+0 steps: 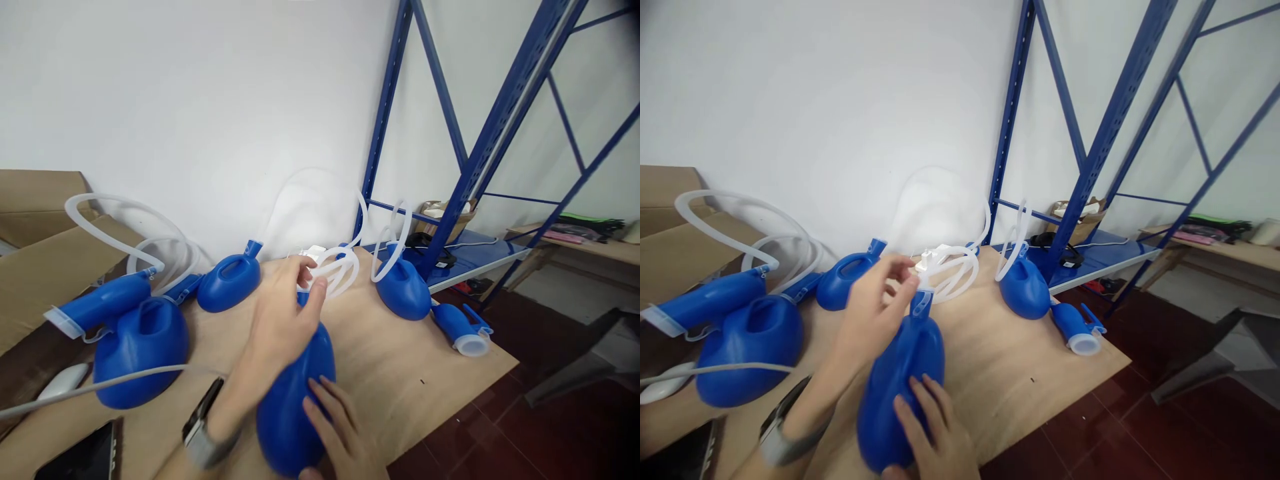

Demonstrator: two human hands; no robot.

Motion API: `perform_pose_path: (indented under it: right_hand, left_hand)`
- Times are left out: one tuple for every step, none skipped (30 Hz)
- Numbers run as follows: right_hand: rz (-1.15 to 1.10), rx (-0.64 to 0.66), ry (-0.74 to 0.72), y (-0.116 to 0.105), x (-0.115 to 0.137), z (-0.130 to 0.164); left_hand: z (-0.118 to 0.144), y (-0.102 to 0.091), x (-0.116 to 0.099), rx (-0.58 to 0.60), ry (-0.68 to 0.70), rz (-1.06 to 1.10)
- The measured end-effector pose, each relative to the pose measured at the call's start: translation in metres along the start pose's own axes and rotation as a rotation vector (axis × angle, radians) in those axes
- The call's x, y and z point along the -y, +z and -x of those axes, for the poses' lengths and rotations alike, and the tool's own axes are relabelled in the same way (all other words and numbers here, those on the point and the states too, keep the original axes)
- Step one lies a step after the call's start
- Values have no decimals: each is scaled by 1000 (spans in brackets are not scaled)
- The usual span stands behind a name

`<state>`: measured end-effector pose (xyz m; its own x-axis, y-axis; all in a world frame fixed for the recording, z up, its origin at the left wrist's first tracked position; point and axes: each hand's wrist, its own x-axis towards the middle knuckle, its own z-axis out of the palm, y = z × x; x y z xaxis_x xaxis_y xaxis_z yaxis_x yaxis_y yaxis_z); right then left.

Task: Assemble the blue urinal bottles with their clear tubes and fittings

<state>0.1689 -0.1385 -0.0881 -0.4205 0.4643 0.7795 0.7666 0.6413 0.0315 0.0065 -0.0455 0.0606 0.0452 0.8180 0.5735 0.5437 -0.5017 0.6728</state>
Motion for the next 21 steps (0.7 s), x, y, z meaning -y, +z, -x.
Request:
perform_pose_path:
  right_hand:
    - [-91, 16, -23, 2, 0, 5]
    - [-182, 73, 12, 3, -2, 10]
    - [-271, 139, 115, 4, -7, 12]
    - [-355, 200, 296, 5, -16, 12]
    - [-430, 246, 552, 7, -29, 8]
    - [-534, 217, 850, 9, -46, 1]
    - [-641, 135, 1090, 12, -66, -9]
    - [-727, 66, 1234, 17, -88, -21]
    - [-771, 13, 1298, 22, -112, -34]
    - [-777, -20, 1335, 29, -136, -48]
    - [-769, -25, 1376, 35, -157, -60]
    - [-786, 2, 1435, 42, -176, -70]
    - [-830, 38, 1472, 49, -191, -79]
    - [-878, 80, 1495, 56, -202, -85]
    - [-925, 111, 1504, 62, -209, -90]
    - [-968, 126, 1494, 69, -212, -93]
    - [-1007, 132, 1483, 76, -213, -96]
    - [-1041, 126, 1473, 83, -213, -99]
    - [-1073, 114, 1472, 91, -213, -101]
    - [-1106, 101, 1485, 98, -212, -104]
    - [-1143, 89, 1513, 105, -213, -107]
  left_hand:
    - [-6, 8, 10, 101, -35, -88]
    - [-11, 14, 21, 220, -81, -196]
    - [-15, 18, 32, 353, -120, -308]
    - [-19, 20, 42, 465, -184, -406]
    - [-21, 19, 50, 561, -234, -468]
    - [-23, 18, 56, 645, -280, -498]
    - [-24, 15, 60, 708, -312, -499]
    - [-26, 11, 63, 756, -331, -484]
    - [-28, 7, 65, 792, -346, -472]
    - [-30, 3, 67, 817, -360, -471]
    - [-32, -2, 70, 835, -376, -485]
    - [-34, -6, 73, 852, -396, -508]
    - [-35, -11, 77, 870, -421, -526]
    - [-36, -16, 80, 891, -446, -538]
    - [-37, -21, 84, 906, -463, -545]
    - [-38, -26, 87, 917, -481, -538]
    - [-38, -31, 89, 922, -504, -515]
    - [-39, -35, 91, 925, -531, -480]
    - [-39, -39, 93, 927, -556, -439]
    - [-39, -42, 94, 933, -578, -408]
    - [-40, -45, 95, 942, -599, -391]
